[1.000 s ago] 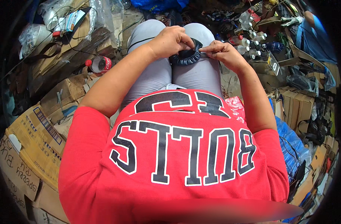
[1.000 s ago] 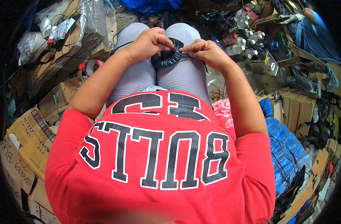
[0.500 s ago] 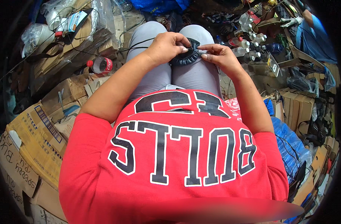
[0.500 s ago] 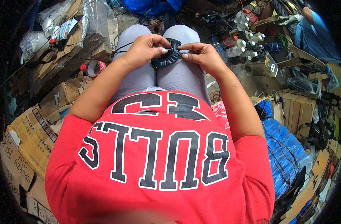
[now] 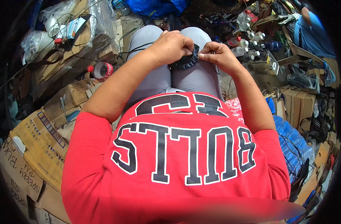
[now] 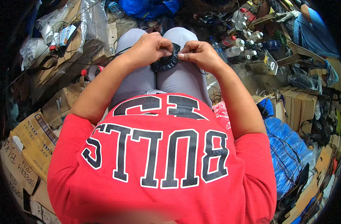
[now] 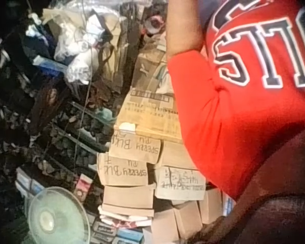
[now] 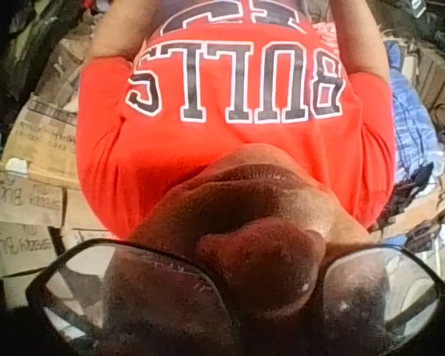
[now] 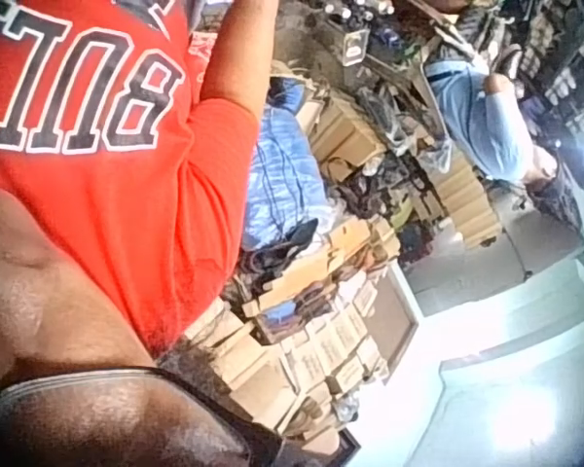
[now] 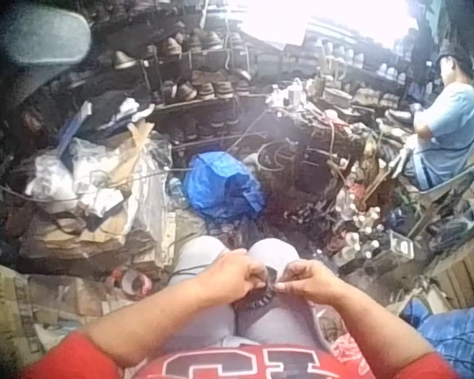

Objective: The person is sewing or stitching a black shoe component by hand.

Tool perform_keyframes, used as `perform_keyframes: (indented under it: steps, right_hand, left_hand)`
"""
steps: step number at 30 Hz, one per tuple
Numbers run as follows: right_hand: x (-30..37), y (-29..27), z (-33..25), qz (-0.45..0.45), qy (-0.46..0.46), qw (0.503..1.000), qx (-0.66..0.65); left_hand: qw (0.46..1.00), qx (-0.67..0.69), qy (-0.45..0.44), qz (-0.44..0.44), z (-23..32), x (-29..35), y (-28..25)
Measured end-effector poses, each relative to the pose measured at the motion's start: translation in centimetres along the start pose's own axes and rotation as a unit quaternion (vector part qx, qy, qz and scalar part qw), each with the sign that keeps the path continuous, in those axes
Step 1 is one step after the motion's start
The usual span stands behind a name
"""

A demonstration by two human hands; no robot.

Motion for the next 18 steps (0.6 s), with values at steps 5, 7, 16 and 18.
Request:
perform_keyframes:
  steps: [5, 7, 16, 18]
  right_hand:
    - [1.3, -1.2, 2.1, -0.017, -0.007, 0.99, -0.142]
    - [1.4, -0.9, 1.9, 0.005, -0.01, 0.995, -0.1]
    - [3.8, -0.5, 1.6, 0.006, 0.022, 0.994, -0.112]
    - [4.6, -1.8, 1.3, -0.001, -0.015, 0.994, -0.107]
  left_hand:
    - [0.971, 0.158, -0.144, -0.11, -0.9, 1.7, -0.5]
    - [0.993, 0.055, -0.082, -0.062, -0.1, 1.7, -0.5]
    - [0.98, 0.121, -0.095, -0.127, 0.0, 0.1, 0.4]
    - [0.982, 0.108, -0.075, -0.133, -0.1, 0.0, 0.2]
Point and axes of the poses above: each hand's wrist, its own x-axis away from the middle knuckle, its own y-axis out of the palm, z = x × y, the point moved 2 cm from there along -x, towards the middle knuckle, and after that the axes turned 15 degrees about -z, right-handed, at the moved point
